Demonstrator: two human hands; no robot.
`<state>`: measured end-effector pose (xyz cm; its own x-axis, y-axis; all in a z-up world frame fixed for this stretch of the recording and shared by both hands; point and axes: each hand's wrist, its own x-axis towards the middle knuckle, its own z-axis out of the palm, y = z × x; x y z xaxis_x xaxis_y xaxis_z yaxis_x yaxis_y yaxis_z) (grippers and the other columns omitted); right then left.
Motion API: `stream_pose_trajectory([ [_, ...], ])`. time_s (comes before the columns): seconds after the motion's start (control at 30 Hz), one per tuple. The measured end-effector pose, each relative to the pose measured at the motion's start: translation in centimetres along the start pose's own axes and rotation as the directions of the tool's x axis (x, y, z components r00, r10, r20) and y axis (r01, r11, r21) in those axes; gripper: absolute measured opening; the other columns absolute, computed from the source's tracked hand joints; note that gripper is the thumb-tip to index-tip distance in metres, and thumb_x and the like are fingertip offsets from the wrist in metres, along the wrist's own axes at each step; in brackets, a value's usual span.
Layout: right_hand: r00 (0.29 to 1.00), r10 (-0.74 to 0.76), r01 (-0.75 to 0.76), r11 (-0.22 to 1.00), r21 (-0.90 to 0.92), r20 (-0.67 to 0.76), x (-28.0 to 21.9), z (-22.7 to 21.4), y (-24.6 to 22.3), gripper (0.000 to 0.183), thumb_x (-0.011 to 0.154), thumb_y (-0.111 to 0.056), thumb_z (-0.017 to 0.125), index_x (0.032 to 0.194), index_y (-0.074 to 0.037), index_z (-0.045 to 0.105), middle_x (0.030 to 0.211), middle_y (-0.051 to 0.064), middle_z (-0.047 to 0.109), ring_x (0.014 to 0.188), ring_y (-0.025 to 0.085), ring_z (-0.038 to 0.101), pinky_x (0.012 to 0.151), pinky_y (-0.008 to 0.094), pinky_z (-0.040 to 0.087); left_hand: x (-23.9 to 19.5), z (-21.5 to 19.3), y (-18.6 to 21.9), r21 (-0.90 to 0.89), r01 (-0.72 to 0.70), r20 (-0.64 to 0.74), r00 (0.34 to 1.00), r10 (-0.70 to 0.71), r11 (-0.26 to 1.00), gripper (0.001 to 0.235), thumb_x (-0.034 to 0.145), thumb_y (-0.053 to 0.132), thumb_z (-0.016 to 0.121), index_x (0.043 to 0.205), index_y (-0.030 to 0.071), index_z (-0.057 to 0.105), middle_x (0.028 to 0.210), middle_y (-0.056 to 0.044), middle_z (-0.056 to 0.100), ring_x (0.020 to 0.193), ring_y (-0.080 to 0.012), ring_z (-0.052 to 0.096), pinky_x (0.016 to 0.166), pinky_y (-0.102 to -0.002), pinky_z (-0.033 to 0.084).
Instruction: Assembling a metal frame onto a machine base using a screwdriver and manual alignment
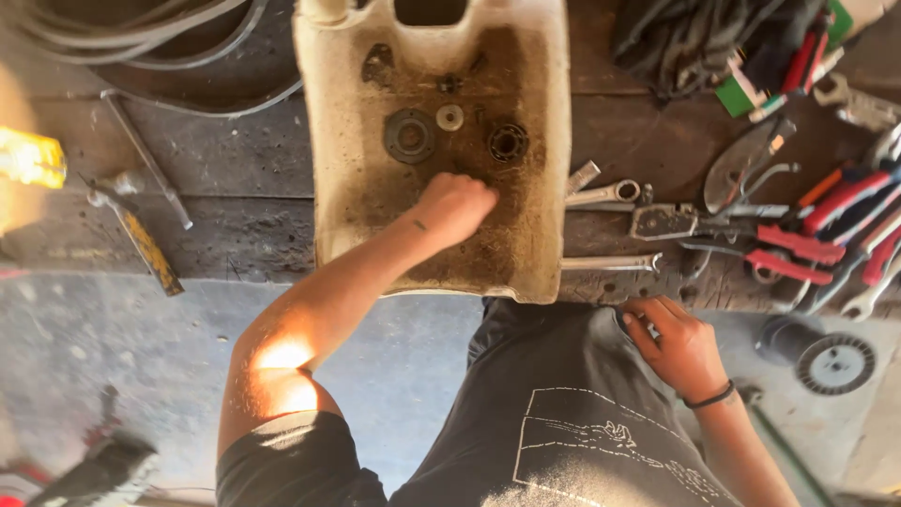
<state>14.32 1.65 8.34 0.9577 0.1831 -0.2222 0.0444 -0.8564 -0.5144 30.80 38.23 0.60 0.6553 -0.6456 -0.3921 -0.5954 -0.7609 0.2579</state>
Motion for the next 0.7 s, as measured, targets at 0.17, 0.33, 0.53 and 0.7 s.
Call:
stream_pose_trajectory([
  [0.17,0.999,0.034,-0.034,0.999,0.025,0.009,-3.7,-0.1,1.1,0.011,0.091,-0.028,0.071,0.101,-0.025,0.070,0.082,-0.002,0.071,0.079,0.022,0.074,0.066,0.041,0.060,-2.8,-11.7,5.1,-0.292,0.012,-0.171,0.983,-0.065,0.956,0.013,0.096,0.023,0.066,0.106,0.015,0.069,0.090,-0.009,0.074,0.086,-0.0336,0.074,0.072,-0.047,0.059],
  [0.33,0.997,-0.062,0.067,0.989,0.131,-0.039,-6.7,-1.2,3.6,0.012,0.089,-0.027,0.070,0.100,-0.020,0.070,0.082,0.002,0.072,0.076,0.024,0.074,0.067,0.042,0.059,-4.2,-12.7,18.4,-0.664,-0.116,-0.263,0.961,-0.086,0.738,0.014,0.097,0.028,0.066,0.108,0.019,0.069,0.092,-0.007,0.077,0.091,-0.0329,0.075,0.077,-0.046,0.060],
  [0.53,0.925,-0.108,0.195,0.958,0.210,-0.365,-16.8,-4.3,12.5,0.019,0.085,-0.027,0.077,0.103,-0.021,0.074,0.079,-0.003,0.071,0.065,0.023,0.072,0.059,0.036,0.058,1.6,-3.4,39.2,-0.913,-0.277,-0.249,0.960,0.129,0.299,0.014,0.100,0.026,0.067,0.110,0.017,0.073,0.096,-0.005,0.077,0.097,-0.0242,0.074,0.086,-0.039,0.058],
  [0.7,0.806,0.124,0.131,0.916,0.379,-0.579,-29.8,-7.4,21.1,0.015,0.080,-0.020,0.084,0.091,-0.020,0.074,0.067,-0.005,0.062,0.054,0.017,0.066,0.054,0.027,0.055,5.8,1.2,55.0,-0.947,-0.175,-0.090,0.950,0.300,0.271,0.011,0.100,0.025,0.070,0.108,0.019,0.075,0.086,0.000,0.076,0.085,-0.0116,0.071,0.082,-0.032,0.058],
])
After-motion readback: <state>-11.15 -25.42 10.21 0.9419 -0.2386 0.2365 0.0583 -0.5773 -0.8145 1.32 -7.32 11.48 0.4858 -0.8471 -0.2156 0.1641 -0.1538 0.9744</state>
